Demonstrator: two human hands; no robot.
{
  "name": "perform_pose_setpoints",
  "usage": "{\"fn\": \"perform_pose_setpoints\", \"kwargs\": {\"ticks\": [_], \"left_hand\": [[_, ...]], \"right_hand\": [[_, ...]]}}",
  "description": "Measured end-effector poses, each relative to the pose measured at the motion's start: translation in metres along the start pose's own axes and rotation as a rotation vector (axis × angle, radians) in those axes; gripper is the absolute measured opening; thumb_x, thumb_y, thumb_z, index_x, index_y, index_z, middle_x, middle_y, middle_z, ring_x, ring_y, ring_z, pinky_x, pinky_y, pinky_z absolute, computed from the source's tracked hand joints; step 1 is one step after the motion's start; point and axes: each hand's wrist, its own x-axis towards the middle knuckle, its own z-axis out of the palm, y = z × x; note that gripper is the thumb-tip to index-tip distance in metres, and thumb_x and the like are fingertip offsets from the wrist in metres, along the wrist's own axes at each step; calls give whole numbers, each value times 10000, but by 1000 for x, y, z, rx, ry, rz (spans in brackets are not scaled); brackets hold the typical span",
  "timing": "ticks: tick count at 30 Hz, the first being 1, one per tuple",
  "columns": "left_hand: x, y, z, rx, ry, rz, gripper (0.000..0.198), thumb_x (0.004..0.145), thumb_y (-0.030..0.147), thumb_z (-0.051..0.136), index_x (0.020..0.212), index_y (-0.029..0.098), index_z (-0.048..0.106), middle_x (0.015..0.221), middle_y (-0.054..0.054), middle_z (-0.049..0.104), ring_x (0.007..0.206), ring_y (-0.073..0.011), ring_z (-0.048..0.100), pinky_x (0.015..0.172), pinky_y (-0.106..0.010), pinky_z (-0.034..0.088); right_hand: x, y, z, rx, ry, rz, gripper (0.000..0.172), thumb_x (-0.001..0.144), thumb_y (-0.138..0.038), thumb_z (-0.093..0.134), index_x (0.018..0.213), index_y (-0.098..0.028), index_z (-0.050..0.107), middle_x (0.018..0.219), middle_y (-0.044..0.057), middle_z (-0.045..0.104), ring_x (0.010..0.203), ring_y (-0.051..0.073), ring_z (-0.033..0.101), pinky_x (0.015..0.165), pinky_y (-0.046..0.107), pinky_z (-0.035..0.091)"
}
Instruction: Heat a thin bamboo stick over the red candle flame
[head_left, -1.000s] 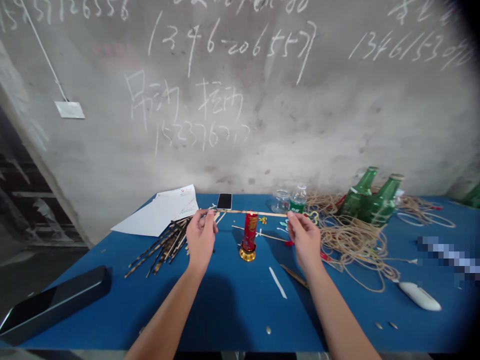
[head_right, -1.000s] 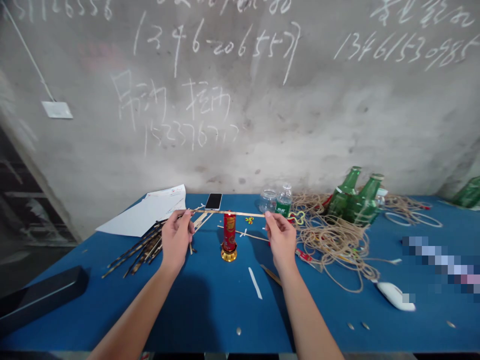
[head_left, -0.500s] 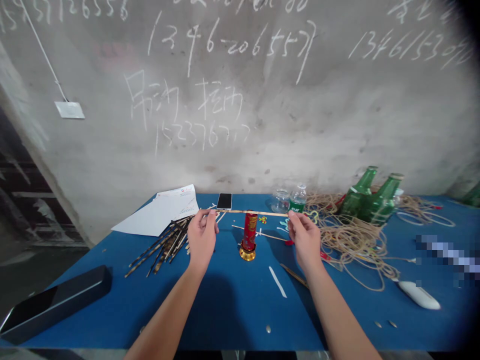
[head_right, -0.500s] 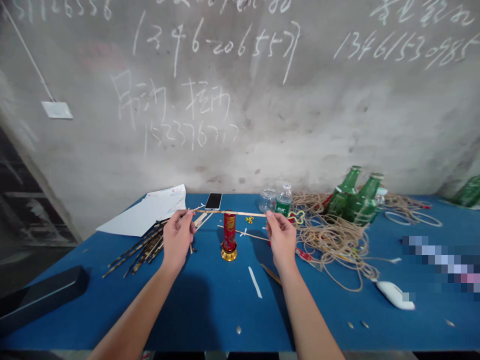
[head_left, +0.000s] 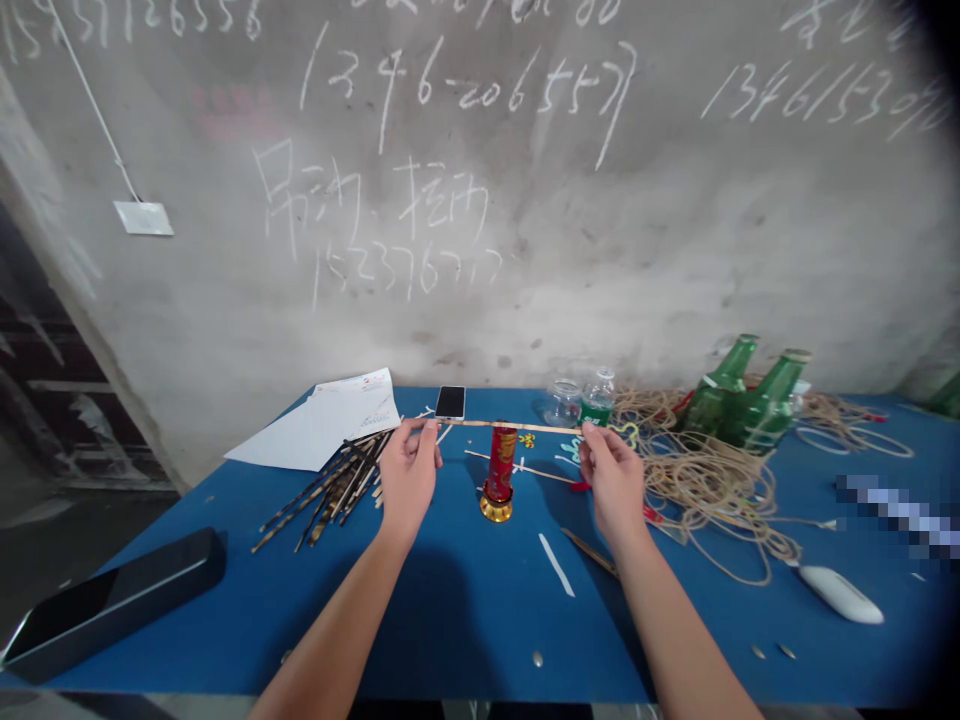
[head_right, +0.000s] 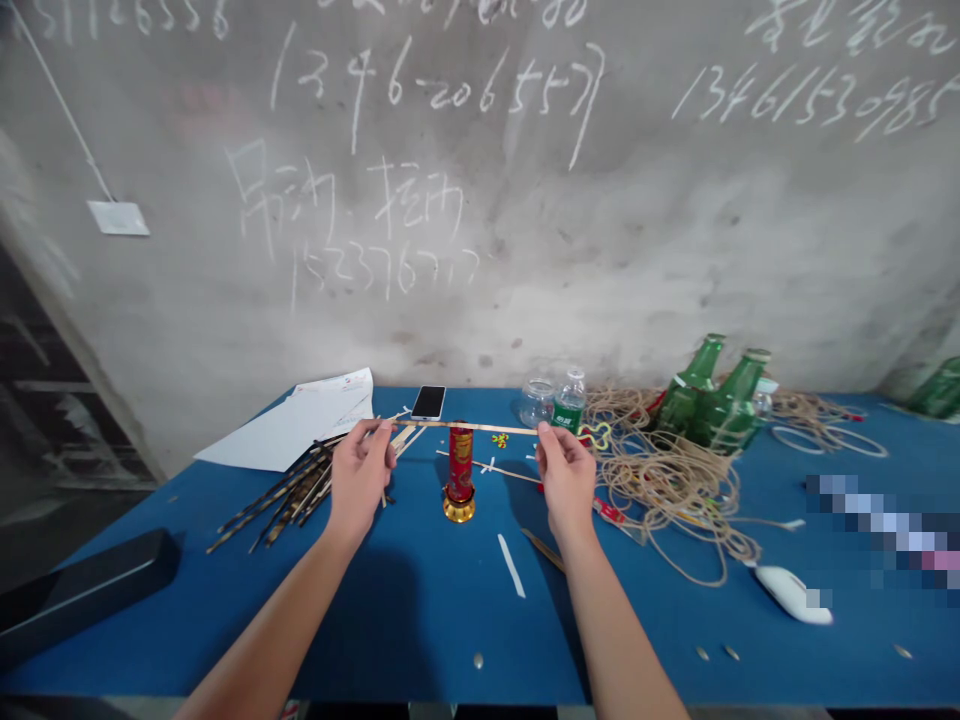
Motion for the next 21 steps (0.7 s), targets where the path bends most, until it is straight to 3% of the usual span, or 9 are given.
{"fn": "perform_pose_setpoints", "kwargs": {"ticks": [10, 16, 21], "left_hand": [[-1, 0, 2, -23, -64, -44, 399, 960, 600, 640, 985, 202, 668, 569, 46, 548, 440, -100, 439, 422, -206, 309], [-1, 1, 2, -12, -92, -50, 416, 970, 603, 631, 1010, 192, 684, 577, 41, 548, 448, -90, 417, 421, -198, 301], [-1, 0, 2, 0, -94, -44, 411, 971, 595, 631, 1019, 190, 682, 576, 39, 549, 449, -92, 415, 419, -195, 304]], "right_hand": [[0, -1, 0, -22, 32, -4, 501, 778, -625, 847, 680, -185, 628, 599, -32, 527, 465, 73, 343, 414, 249, 216], [-2, -1, 1, -53, 34, 41, 516, 812, -671, 792, 756, -161, 733, 595, -13, 550, 465, 86, 379, 414, 253, 227], [-2, -2, 1, -41, 58, 36, 487, 816, -633, 803, 719, -167, 704, 601, -14, 550, 493, 89, 391, 434, 245, 246]]}}
